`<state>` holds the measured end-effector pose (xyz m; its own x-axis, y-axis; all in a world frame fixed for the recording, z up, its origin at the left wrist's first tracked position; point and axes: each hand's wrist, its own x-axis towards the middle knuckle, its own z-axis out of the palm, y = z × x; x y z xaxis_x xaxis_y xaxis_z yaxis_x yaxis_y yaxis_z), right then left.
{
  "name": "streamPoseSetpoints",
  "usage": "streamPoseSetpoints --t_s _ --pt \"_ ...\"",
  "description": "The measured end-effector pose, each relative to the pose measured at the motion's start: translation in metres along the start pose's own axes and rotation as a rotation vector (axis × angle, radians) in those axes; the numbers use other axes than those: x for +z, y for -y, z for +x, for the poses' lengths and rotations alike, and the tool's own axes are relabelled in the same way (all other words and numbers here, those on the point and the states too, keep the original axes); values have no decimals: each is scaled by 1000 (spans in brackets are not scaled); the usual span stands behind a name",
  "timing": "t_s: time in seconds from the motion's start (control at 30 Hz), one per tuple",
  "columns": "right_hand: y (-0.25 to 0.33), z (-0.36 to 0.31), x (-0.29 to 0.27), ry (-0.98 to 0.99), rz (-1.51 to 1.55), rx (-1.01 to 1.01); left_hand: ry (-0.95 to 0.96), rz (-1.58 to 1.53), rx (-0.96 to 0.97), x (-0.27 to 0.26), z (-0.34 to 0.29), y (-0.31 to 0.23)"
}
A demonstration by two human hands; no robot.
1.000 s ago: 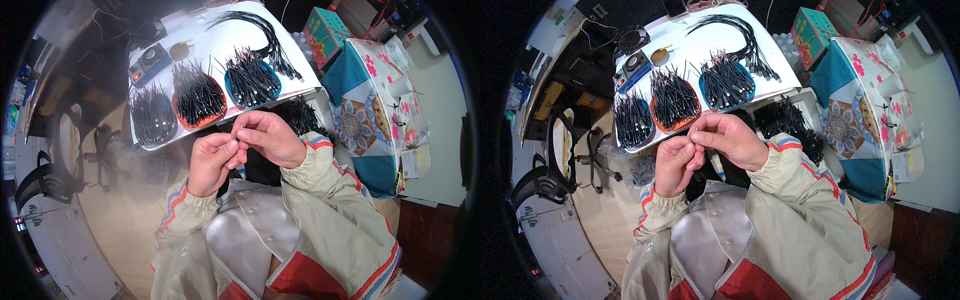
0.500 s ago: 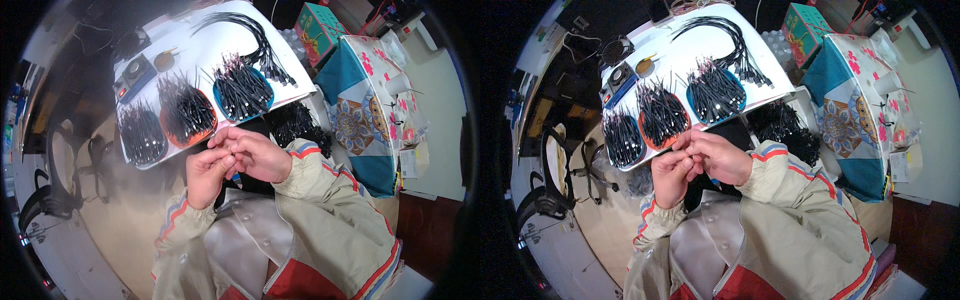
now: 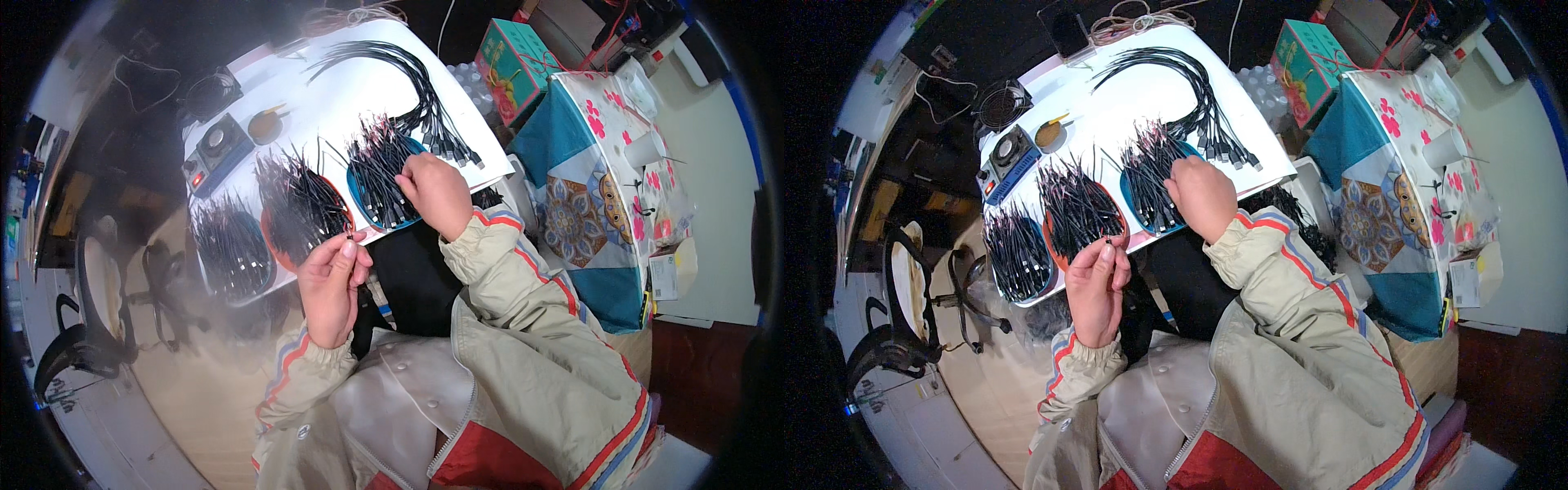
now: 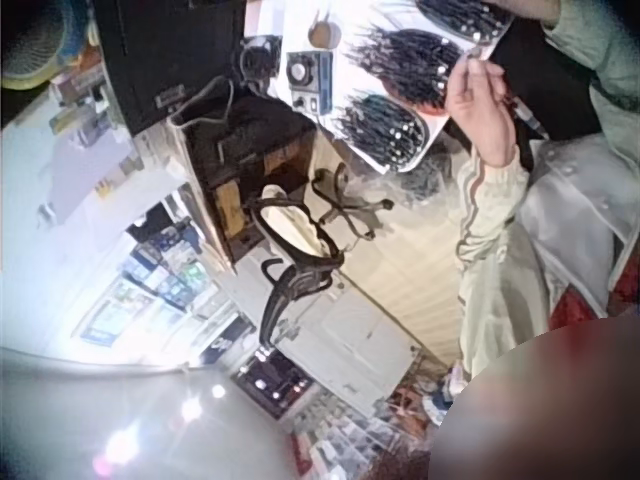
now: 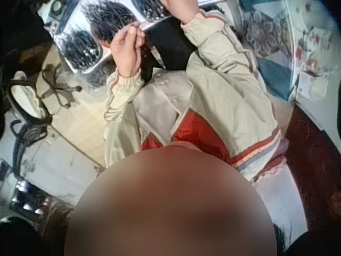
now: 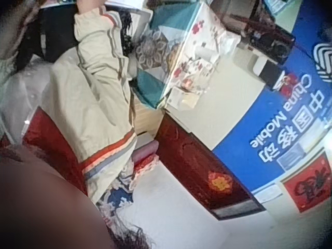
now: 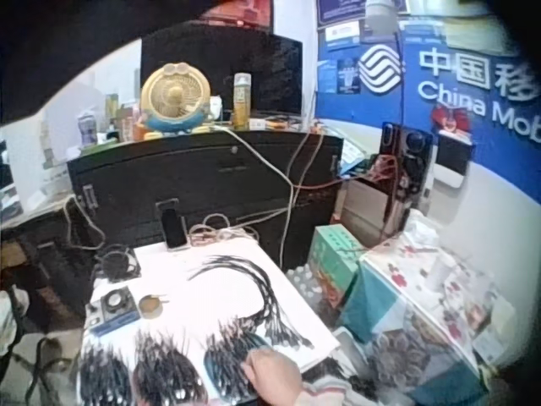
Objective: The person sits with legs crossed and repeatedly picks up black wires from trays on the table. They strip the ends, insert small connectors, and place the finished wires into a white bin. The process is repeated for multiple wires.
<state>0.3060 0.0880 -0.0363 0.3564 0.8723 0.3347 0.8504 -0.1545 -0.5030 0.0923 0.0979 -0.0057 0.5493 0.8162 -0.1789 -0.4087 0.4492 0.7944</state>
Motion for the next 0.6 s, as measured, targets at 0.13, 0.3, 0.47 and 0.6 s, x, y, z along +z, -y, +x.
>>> streamPoseSetpoints --t_s 0.13,0.3,0.47,0.6 --pt "-2 3 -7 -66 14 12 -47 -6 27 -3 -3 -2" --pt "18 1 -27 -113 74 -4 -85 -16 94 6 -7 -6" --pt "64 -31 -61 -68 400 -189 -100 -79 161 21 -8 -21" --pt "98 -67 -70 -30 353 -356 -31 -112 265 34 -19 -29"
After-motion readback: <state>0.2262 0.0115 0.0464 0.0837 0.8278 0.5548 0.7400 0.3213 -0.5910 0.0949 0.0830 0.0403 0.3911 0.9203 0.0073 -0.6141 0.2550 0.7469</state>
